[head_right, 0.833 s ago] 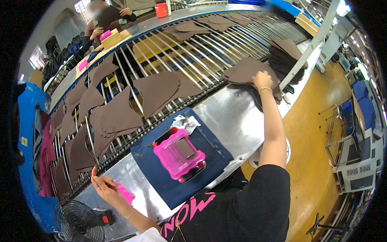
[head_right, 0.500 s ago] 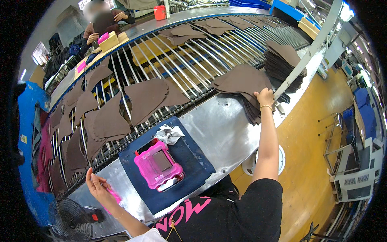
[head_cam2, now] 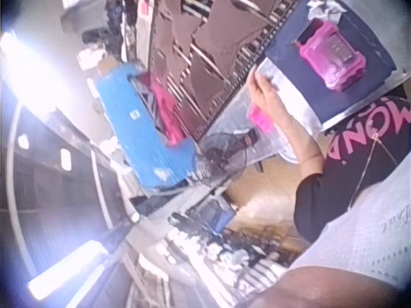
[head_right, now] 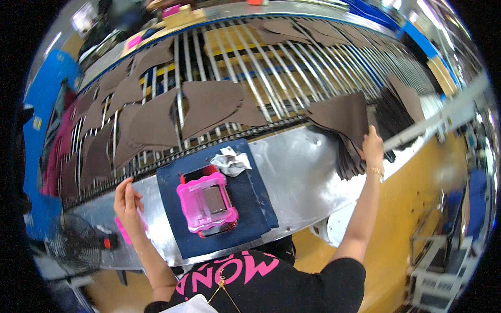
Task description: The person repeatedly picks up brown fabric pieces from a conveyor belt and stacks them on a nearby table. The person handles the pieces one at a time, placing them in a growing pile.
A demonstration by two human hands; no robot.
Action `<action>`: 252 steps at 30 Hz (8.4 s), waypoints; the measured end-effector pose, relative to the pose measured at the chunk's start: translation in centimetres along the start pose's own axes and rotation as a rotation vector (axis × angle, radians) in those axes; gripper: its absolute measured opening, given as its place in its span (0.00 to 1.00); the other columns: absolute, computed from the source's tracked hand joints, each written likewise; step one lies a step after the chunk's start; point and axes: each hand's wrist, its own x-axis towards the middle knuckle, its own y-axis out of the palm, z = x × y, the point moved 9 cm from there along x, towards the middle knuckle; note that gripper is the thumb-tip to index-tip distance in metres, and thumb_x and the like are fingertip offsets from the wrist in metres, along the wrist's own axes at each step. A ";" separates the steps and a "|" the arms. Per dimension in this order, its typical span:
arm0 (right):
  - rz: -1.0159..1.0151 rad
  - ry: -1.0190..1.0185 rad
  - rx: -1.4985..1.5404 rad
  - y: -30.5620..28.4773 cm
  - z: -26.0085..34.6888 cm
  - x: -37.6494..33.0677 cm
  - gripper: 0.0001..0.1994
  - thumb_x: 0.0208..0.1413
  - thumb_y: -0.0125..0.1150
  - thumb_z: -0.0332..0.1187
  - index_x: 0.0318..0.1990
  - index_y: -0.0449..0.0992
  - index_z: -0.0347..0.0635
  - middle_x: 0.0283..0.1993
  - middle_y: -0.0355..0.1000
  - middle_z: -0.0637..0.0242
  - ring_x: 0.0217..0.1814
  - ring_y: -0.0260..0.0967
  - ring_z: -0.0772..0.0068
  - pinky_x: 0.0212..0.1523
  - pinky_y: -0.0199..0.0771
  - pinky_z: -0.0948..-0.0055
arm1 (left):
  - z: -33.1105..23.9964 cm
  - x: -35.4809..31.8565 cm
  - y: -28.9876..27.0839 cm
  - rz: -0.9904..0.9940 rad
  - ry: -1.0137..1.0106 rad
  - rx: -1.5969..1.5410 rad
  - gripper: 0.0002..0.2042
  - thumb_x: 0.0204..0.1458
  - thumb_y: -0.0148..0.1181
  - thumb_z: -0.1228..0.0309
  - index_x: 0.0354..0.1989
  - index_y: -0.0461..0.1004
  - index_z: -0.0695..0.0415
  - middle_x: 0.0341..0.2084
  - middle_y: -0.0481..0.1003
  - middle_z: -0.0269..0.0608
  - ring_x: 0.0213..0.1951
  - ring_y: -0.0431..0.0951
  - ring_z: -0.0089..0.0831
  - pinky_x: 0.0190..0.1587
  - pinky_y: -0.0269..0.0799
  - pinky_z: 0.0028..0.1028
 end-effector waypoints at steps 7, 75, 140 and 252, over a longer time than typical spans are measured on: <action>0.048 -0.420 0.559 -6.2 17.0 -9.5 0.12 0.65 0.44 0.35 0.50 0.63 0.38 0.33 0.74 0.59 0.22 0.75 0.74 0.14 0.71 0.84 | -4.7 1.2 6.2 0.243 0.145 0.041 0.12 0.55 0.57 0.73 0.47 0.74 0.62 0.30 0.71 0.34 0.24 0.69 0.16 0.23 0.65 0.15; -0.195 0.080 -0.467 3.9 -7.6 4.9 0.31 0.46 0.63 0.55 0.47 0.76 0.34 0.46 0.73 0.46 0.52 0.67 0.48 0.54 0.67 0.59 | 17.7 16.2 28.1 0.440 -0.669 -0.458 0.32 0.55 0.37 0.86 0.65 0.31 0.51 0.42 0.65 0.52 0.37 0.79 0.46 0.34 0.83 0.35; 0.773 -0.854 1.114 5.2 32.3 -25.9 0.17 0.55 0.60 0.26 0.51 0.64 0.35 0.40 0.74 0.60 0.33 0.73 0.79 0.34 0.71 0.81 | -8.8 1.1 -2.2 0.315 0.100 0.064 0.13 0.58 0.55 0.66 0.45 0.73 0.63 0.23 0.70 0.30 0.23 0.68 0.15 0.21 0.65 0.15; -0.146 -0.764 0.965 -3.2 23.9 -13.0 0.12 0.58 0.59 0.31 0.46 0.66 0.39 0.25 0.54 0.80 0.27 0.50 0.85 0.28 0.50 0.85 | -6.8 1.7 8.9 0.220 0.434 0.229 0.28 0.52 0.62 0.67 0.60 0.61 0.59 0.53 0.61 0.47 0.55 0.66 0.38 0.56 0.63 0.35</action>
